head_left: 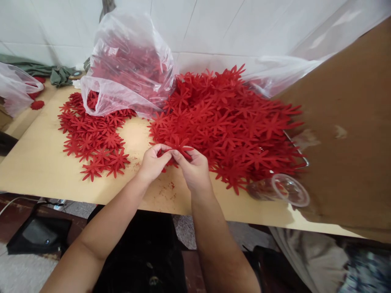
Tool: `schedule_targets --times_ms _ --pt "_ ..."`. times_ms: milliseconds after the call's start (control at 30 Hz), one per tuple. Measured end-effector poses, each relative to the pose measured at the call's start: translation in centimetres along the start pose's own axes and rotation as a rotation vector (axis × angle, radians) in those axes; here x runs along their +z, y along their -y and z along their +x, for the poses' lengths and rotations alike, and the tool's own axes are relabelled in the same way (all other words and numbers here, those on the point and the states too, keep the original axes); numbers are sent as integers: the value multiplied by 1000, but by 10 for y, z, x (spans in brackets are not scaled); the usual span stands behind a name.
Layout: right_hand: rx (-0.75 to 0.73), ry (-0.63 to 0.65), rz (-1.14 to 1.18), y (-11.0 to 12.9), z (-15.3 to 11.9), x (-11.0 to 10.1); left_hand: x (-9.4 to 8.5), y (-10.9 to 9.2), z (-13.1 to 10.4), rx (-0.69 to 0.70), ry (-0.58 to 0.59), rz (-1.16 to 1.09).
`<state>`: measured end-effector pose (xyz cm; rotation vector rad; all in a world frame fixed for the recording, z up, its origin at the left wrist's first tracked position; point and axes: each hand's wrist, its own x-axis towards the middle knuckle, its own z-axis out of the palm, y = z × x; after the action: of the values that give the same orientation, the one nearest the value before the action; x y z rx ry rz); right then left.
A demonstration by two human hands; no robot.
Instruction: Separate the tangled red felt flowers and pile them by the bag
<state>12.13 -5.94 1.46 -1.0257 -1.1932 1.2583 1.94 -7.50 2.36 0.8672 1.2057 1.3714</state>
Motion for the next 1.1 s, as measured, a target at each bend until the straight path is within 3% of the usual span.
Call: schedule_targets --times_ms 167,333,500,700,867,1100 --pt "-50 -128 -23 -1 5 -4 0 -3 -5 36 17 72" --pt "-105 -101 -185 5 4 -5 -1 -3 -5 71 -1 36" --pt "-167 -74 -350 7 1 -5 0 -2 -2 44 99 -105" --pt "-145 -127 -346 6 -1 -1 1 -3 -3 27 61 -77" --pt "-115 -6 -221 3 -1 2 2 -6 -3 -14 75 -156" --pt "-82 192 -171 0 -6 1 -4 -1 1 -106 -82 -298"
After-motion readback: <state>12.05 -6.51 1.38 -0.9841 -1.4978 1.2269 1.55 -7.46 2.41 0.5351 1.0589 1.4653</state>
